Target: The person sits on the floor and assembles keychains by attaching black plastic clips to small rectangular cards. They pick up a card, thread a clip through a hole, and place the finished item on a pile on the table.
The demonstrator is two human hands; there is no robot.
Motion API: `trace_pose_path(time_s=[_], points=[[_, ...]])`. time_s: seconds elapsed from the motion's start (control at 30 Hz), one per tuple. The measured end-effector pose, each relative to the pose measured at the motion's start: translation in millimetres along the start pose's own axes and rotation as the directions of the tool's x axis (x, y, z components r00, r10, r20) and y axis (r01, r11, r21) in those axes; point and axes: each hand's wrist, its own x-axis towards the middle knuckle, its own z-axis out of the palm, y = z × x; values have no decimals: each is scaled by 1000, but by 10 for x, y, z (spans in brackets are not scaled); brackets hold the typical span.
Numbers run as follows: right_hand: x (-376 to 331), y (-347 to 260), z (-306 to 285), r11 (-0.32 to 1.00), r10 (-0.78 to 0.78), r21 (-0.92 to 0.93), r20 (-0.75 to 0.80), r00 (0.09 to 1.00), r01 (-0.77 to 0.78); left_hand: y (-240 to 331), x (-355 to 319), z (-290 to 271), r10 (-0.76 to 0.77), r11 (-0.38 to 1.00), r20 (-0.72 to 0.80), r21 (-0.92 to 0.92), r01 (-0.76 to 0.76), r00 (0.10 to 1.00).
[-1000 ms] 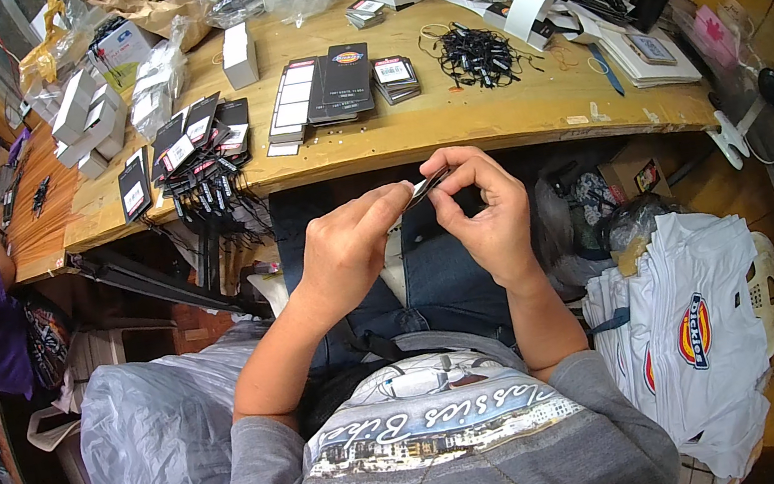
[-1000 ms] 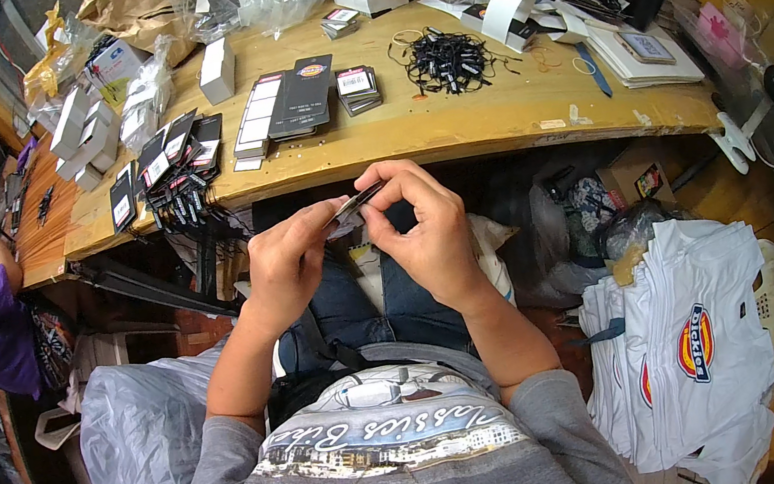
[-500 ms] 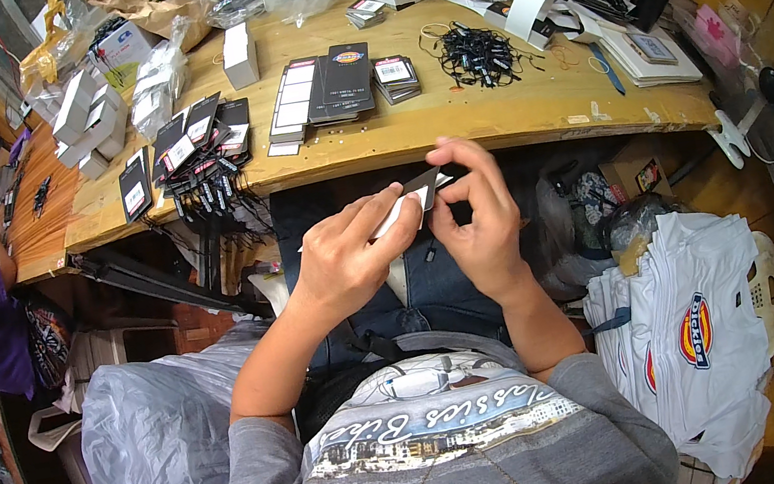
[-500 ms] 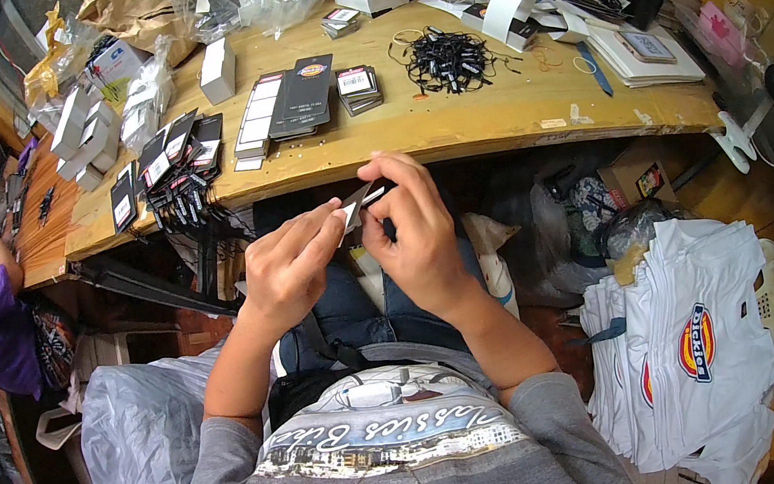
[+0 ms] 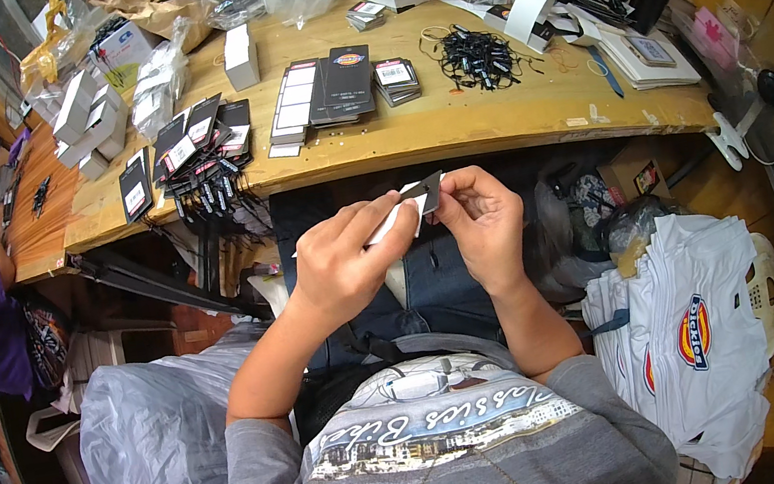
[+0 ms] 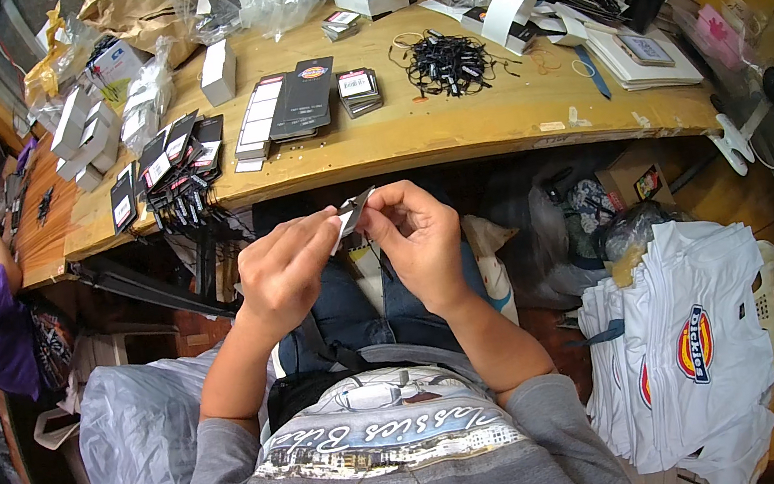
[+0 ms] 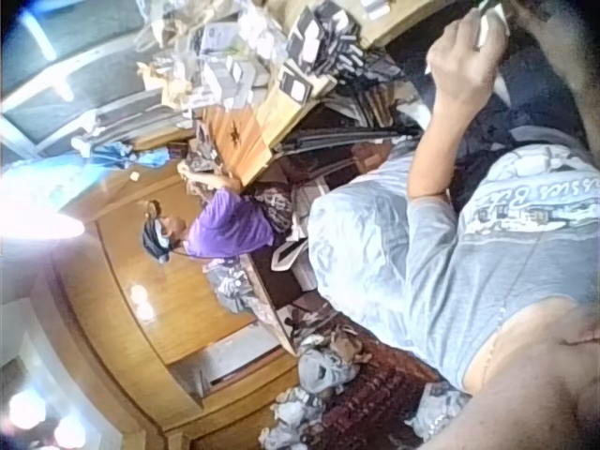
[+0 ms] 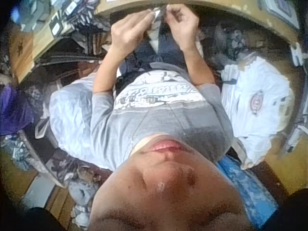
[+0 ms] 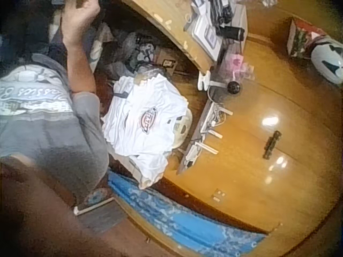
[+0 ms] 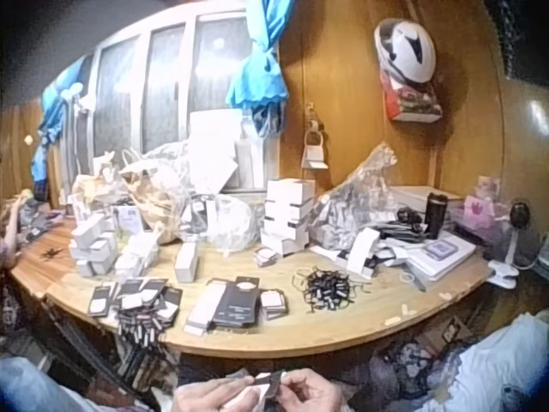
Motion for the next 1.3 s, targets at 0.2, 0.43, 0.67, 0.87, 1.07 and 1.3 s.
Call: trace_pose_path(time_s=[0.2, 0.43, 0.67, 0.87, 1.07, 1.3], points=[[18, -38, 1, 971, -123, -205, 5, 992, 121, -11, 20, 31, -471, 762, -62, -530, 371, 880], [22, -95, 48, 877, -302, -363, 96, 948, 316, 63, 42, 64, -596, 624, -74, -669, 404, 799], [5, -83, 43, 880, -321, -355, 46, 946, 316, 70, 53, 59, -416, 786, -139, -552, 278, 899], [-12, -85, 43, 816, -381, -434, 96, 920, 383, 103, 75, 39, -349, 845, -119, -468, 257, 930], [36, -148, 5, 729, -405, -499, 239, 883, 469, -48, 47, -21, -279, 808, 46, -529, 260, 959], [56, -191, 0, 735, -384, -455, 333, 861, 503, -103, -15, 28, -520, 166, 378, -835, 525, 766]])
